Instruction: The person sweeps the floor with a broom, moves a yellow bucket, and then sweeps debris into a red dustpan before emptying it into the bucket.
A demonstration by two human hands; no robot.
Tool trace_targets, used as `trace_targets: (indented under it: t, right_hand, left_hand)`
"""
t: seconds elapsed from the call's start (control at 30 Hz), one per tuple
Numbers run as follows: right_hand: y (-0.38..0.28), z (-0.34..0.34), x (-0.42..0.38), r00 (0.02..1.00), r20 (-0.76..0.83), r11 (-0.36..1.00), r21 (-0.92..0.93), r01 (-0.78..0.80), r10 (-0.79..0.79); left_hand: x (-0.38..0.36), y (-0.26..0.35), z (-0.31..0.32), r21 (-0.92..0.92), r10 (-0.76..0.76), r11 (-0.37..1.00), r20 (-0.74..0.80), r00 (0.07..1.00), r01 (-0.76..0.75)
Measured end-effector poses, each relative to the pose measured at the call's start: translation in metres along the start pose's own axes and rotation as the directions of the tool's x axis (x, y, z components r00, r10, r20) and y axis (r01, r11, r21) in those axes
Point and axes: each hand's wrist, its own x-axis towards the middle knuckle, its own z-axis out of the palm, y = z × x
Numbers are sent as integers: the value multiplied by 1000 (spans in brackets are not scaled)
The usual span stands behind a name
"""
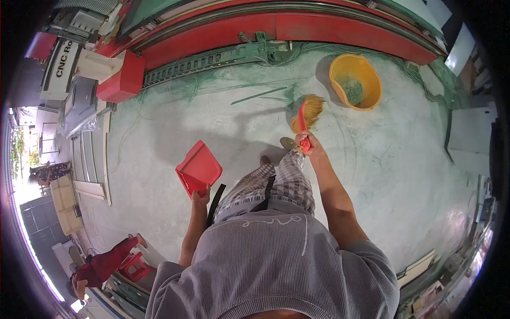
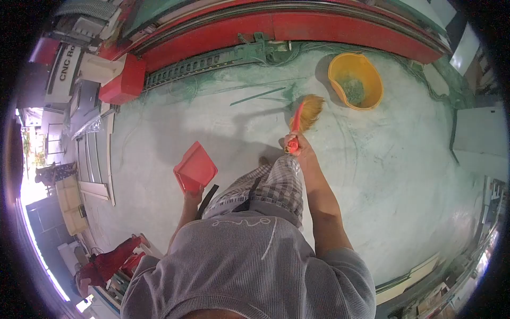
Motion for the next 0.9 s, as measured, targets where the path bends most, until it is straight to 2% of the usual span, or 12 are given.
trace_targets:
  t: [0.03,0.2,0.3,0.37,0.4,0.47,0.5,0.6,0.7,0.77,0.83,0.9]
  right_hand:
    - [-2,3,0,999,35,999,-33,37,-36]
    - [-14,10,-3,998,55,1000,3,26,-26]
    - [-16,6,-25,996,88,991,-135,8,4]
    - [-6,3,-53,978,206,936,-347,66,8]
    - [0,-3,-66,988,156,930,-363,66,-9]
    - [17,-15,-91,1000,-18,953,-302,-15,10]
    - [28,-16,-103,989,-141,973,-215,-82,52]
    - [68,-10,-124,965,-258,839,-515,-175,43]
    - [90,10,-123,948,-314,751,-614,-242,49]
    - [91,16,-108,915,-363,536,-744,-398,175]
    - [81,2,-72,875,-398,497,-720,-484,276]
    - [88,6,-40,820,-455,194,-820,-538,349]
  left_hand:
    - [2,-4,1,-331,85,940,-16,996,-85]
    - [7,5,4,-323,80,943,-26,996,-84]
    - [5,8,9,-378,28,924,-96,995,-62]
    - [5,-7,13,-364,-57,931,-206,977,-22]
    - [3,-18,16,-376,-81,927,-225,971,-10]
    - [-2,-38,20,-792,-268,606,-112,957,77]
    - [-5,-37,19,-799,-285,598,-130,950,70]
    - [-16,-20,16,-986,-620,-141,156,769,86]
    - [-26,-4,16,-987,-654,-146,143,742,62]
    - [-32,6,15,-988,-679,-143,141,720,59]
    - [-41,14,12,-990,-703,-131,136,698,60]
    - [-50,22,8,-992,-728,-113,124,674,59]
